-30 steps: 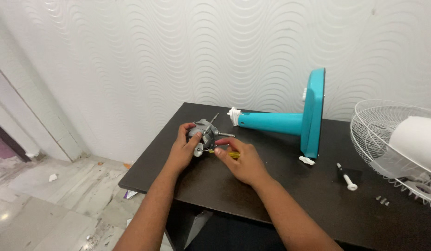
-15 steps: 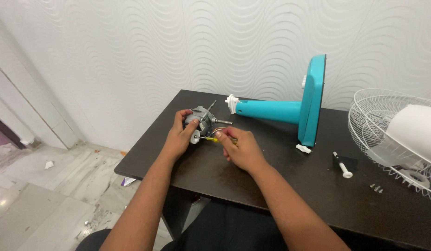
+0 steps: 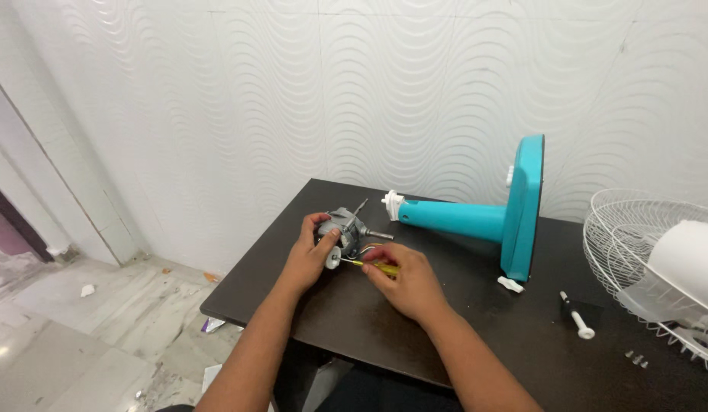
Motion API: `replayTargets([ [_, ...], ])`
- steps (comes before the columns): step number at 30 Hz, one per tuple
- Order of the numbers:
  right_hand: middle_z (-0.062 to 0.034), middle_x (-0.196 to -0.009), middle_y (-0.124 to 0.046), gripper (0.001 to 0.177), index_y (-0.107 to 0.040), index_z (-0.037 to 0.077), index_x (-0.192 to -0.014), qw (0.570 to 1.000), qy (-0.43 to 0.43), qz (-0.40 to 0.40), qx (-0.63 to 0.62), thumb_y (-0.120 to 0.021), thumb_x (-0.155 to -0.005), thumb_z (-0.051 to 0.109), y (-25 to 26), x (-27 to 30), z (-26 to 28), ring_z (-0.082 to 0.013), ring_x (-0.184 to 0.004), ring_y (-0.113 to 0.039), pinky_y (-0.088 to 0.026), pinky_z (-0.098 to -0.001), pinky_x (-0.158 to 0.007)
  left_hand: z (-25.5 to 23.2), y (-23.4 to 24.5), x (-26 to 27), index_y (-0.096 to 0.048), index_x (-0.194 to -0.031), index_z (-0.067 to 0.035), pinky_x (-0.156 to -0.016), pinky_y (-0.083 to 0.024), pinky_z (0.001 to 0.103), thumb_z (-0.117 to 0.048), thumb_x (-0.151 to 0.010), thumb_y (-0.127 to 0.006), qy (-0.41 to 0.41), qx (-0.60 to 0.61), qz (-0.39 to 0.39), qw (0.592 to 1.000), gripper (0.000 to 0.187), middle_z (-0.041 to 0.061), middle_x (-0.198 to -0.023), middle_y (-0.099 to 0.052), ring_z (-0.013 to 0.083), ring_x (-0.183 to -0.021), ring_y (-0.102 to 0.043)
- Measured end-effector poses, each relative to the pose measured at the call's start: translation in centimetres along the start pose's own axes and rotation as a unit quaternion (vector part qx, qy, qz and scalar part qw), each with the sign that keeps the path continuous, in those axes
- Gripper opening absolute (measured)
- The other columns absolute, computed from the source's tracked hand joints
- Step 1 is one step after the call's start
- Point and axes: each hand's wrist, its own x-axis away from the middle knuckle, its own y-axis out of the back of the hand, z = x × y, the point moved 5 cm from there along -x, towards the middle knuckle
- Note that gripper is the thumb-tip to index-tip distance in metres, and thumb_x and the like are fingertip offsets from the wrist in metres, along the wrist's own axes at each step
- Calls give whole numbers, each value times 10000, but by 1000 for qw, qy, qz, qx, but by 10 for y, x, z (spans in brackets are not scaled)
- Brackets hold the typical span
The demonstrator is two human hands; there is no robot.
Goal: The person disassembles an electric fan by removing the rear grille, motor housing, and internal components using a screwdriver. They separate the motor from its casing and place parts on the table.
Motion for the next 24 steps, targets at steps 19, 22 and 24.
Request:
replayTargets([
  [19, -112, -944, -711, 182, -730, 60, -898, 998, 24, 22, 56, -774, -815, 216, -24, 9, -6, -310, -1002, -646, -509, -411, -876, -15, -7, 6, -430, -1398, -104, -995, -494, 367, -342, -985, -571, -10, -7, 56, 998, 497, 197, -1326, -613, 296, -1190, -640],
  [22, -113, -937, -711, 199, -737, 56, -903, 998, -3, 9, 64, -779, -842, 241, -20, 5, -12, -311, -973, -651, -510, -416, -856, -26, -17, 7, -453, -1389, -83, -1057, -446, 377, -308, -979, -601, -67, -26, 76, 995, 490, 204, -1397, -553, 311, -1287, -572],
  [24, -120, -936, -710, 206, -744, 45, -895, 998, 25, 6, 61, -781, -855, 244, -22, 6, -9, -313, -955, -659, -515, -418, -839, -27, -20, 13, -467, -1390, -79, -1082, -425, 382, -291, -967, -619, -74, -37, 80, 993, 497, 203, -1415, -536, 316, -1315, -547],
])
